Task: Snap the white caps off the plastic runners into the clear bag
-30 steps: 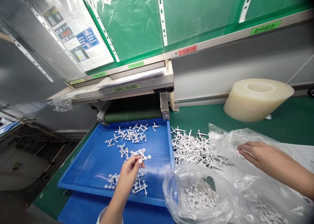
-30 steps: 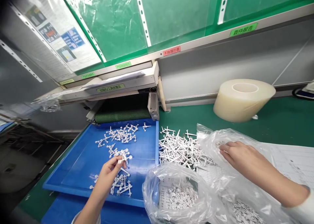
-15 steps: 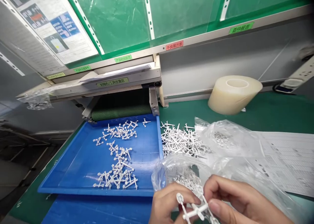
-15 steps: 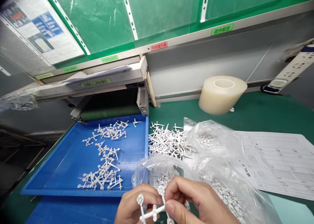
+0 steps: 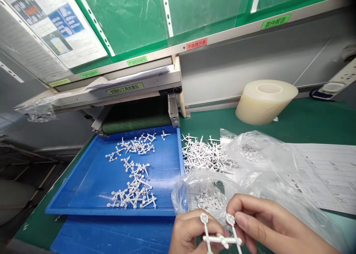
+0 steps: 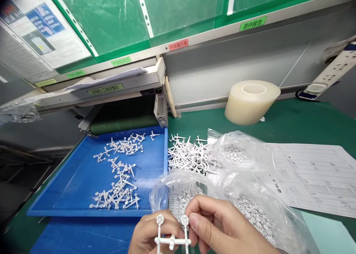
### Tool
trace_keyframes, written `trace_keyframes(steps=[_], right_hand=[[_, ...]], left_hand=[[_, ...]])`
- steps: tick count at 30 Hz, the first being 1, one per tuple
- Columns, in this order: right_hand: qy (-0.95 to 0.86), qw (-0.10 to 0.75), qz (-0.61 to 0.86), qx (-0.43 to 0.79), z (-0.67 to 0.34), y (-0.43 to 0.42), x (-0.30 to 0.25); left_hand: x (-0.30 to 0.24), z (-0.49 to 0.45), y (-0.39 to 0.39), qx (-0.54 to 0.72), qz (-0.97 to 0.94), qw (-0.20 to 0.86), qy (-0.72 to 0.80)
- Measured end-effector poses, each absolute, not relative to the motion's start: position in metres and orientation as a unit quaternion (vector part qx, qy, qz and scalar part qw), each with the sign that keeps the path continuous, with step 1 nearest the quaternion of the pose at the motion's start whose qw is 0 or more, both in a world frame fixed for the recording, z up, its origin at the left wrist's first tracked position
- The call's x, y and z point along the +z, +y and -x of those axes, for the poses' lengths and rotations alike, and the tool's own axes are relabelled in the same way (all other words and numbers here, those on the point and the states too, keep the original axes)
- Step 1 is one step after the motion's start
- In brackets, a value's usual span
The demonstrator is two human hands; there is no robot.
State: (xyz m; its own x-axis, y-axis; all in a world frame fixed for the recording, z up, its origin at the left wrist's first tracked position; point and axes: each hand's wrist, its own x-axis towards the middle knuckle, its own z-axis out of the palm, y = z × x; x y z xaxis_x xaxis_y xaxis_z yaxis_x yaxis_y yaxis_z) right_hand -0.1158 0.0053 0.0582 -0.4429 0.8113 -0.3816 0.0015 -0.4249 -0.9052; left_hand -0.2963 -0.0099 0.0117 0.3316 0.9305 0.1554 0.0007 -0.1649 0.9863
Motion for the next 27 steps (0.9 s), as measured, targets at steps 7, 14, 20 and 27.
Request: trace_keyframes(steps=[7, 14, 20, 27], right_hand=[[-0.437, 0.282, 0.44, 0.733, 0.116, 0.008, 0.055], [-0.333, 0.23, 0.371, 0.836, 0.117, 0.012, 0.045], [-0.617, 0.351, 0.454, 0.538, 0.112, 0.004, 0.031], [-0.701, 0.439, 0.463, 0.318, 0.108, -0.005, 0.018]], left_hand=[[0.011, 0.302, -0.006, 0.422, -0.662, 0.515, 0.344], [0.007, 0.3, -0.007, 0.458, -0.671, 0.473, 0.34], [0.003, 0.294, -0.01, 0.43, -0.59, 0.537, 0.423], [-0.002, 0.292, -0.017, 0.395, -0.426, 0.656, 0.482]])
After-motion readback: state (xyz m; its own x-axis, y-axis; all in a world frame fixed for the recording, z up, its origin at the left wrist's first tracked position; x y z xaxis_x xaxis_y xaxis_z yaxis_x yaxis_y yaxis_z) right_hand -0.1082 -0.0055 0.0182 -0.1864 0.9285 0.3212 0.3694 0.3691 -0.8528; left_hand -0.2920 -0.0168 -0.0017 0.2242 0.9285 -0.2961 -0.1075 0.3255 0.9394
